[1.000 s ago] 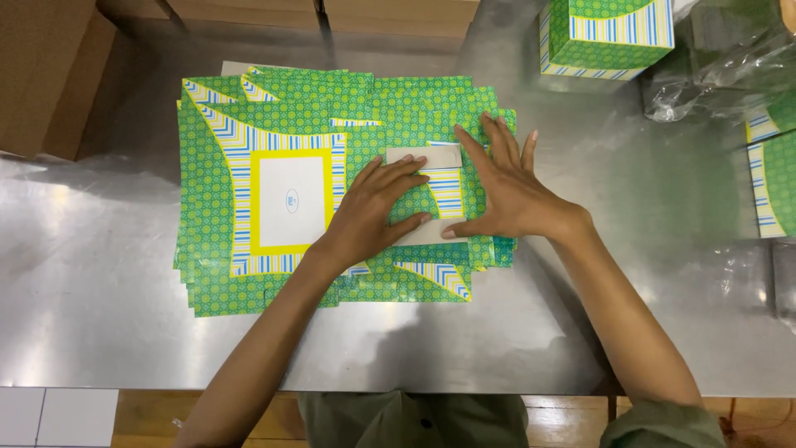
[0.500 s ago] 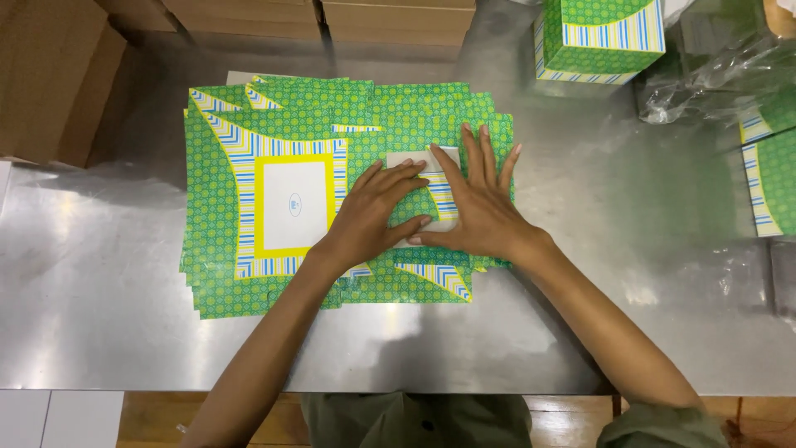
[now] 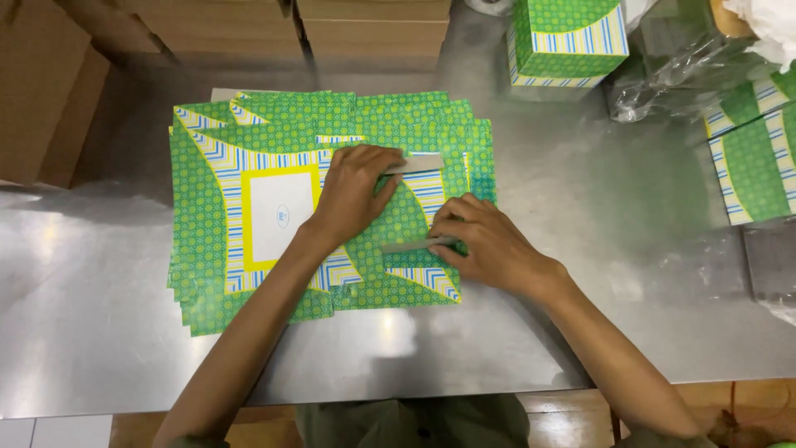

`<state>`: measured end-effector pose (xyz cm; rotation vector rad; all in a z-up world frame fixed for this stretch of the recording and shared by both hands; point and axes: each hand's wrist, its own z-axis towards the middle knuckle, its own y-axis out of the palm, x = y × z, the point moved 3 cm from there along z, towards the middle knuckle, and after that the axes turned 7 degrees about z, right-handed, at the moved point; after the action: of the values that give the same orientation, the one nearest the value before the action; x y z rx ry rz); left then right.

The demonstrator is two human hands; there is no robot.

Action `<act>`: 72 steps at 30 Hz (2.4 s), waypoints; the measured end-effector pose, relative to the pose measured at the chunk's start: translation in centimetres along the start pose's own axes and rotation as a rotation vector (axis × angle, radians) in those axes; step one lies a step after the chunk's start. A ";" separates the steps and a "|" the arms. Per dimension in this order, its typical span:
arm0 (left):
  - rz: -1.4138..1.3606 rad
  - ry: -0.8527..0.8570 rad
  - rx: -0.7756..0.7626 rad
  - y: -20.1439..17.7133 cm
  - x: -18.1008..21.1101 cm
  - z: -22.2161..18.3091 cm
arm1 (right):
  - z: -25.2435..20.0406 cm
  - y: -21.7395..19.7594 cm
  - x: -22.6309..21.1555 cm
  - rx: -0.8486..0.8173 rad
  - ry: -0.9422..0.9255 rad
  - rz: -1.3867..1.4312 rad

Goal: The person assembles flat, patterned paper boxes by folding along pre-scored lines and tucking flaps into slots. They handle multiple units one at a time, aligning edges and securing tabs to form the box shape on a metal work surface.

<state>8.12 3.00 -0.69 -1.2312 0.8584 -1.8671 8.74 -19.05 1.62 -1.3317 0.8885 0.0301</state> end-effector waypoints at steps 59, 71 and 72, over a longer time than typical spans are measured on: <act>0.303 0.277 -0.283 1.4 10.6 -10.1 | 4.2 -5.3 5.8 0.280 0.201 0.898; -0.099 0.080 -0.160 0.3 8.7 -6.2 | 4.0 -2.9 3.1 0.291 -0.106 0.016; -0.150 0.054 -0.166 0.1 8.5 -5.9 | 3.9 -2.5 3.0 0.275 -0.124 -0.022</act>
<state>0.24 -3.47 1.16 -1.3849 0.9915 -1.9875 14.13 -17.91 1.86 -1.0712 0.7440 -0.0256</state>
